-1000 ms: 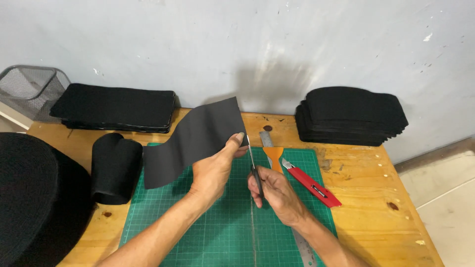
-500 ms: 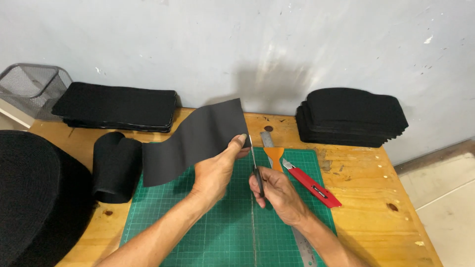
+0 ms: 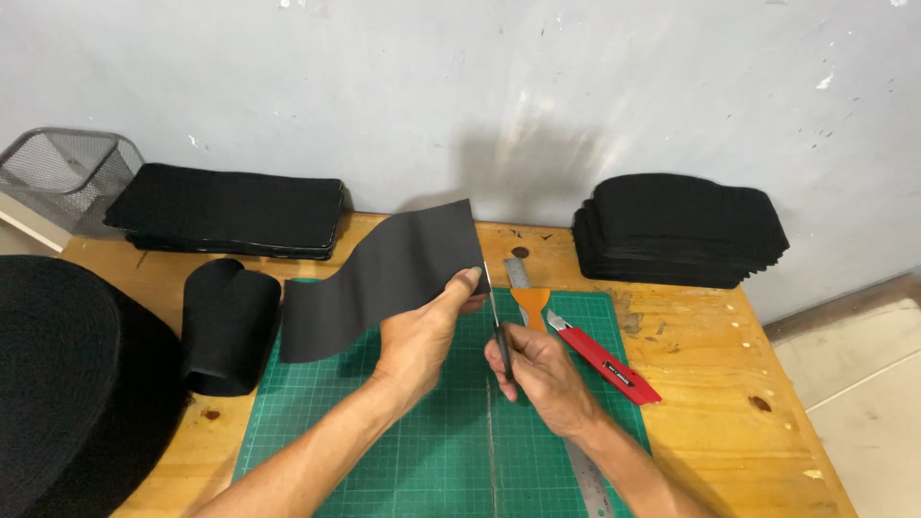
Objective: Cutting black fabric with scissors on a cutting mat
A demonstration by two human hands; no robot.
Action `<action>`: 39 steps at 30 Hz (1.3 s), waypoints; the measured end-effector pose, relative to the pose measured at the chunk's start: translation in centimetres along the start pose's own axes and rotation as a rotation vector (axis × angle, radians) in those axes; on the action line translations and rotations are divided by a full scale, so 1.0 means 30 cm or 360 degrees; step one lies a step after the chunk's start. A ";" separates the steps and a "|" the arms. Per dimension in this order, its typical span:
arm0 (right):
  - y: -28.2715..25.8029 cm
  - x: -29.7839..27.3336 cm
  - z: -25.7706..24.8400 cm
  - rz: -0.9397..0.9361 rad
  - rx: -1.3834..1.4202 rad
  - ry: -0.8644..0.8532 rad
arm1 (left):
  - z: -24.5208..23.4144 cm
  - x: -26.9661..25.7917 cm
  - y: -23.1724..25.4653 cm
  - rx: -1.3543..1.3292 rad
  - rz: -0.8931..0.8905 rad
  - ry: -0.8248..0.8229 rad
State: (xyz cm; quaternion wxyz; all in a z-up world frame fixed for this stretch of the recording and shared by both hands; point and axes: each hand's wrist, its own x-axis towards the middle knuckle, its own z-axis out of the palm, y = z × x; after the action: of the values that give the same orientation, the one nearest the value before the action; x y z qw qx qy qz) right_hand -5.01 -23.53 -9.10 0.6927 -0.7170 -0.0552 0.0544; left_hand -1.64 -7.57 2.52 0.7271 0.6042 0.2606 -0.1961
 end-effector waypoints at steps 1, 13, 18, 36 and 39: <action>0.004 0.000 -0.003 -0.0001 -0.0001 0.0000 | 0.003 0.010 -0.007 -0.0001 0.0001 0.0000; 0.025 0.006 -0.009 -0.0107 0.0064 -0.0078 | 0.004 0.026 -0.025 -0.0090 0.0024 -0.0009; 0.019 0.006 -0.012 -0.0095 0.0054 0.0003 | 0.006 0.019 -0.023 0.0002 -0.0017 0.0005; 0.021 0.007 -0.030 -0.0143 0.0071 -0.0033 | 0.014 0.008 -0.031 0.0073 -0.0029 -0.0009; -0.003 0.002 -0.027 -0.0108 -0.0009 -0.0074 | 0.014 0.016 -0.039 0.0019 0.0009 -0.0033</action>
State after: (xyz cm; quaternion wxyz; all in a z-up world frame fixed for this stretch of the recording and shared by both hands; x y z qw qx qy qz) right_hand -4.83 -24.31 -8.97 0.6906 -0.7153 -0.0957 0.0474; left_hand -1.90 -8.20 1.36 0.7267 0.6072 0.2502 -0.2018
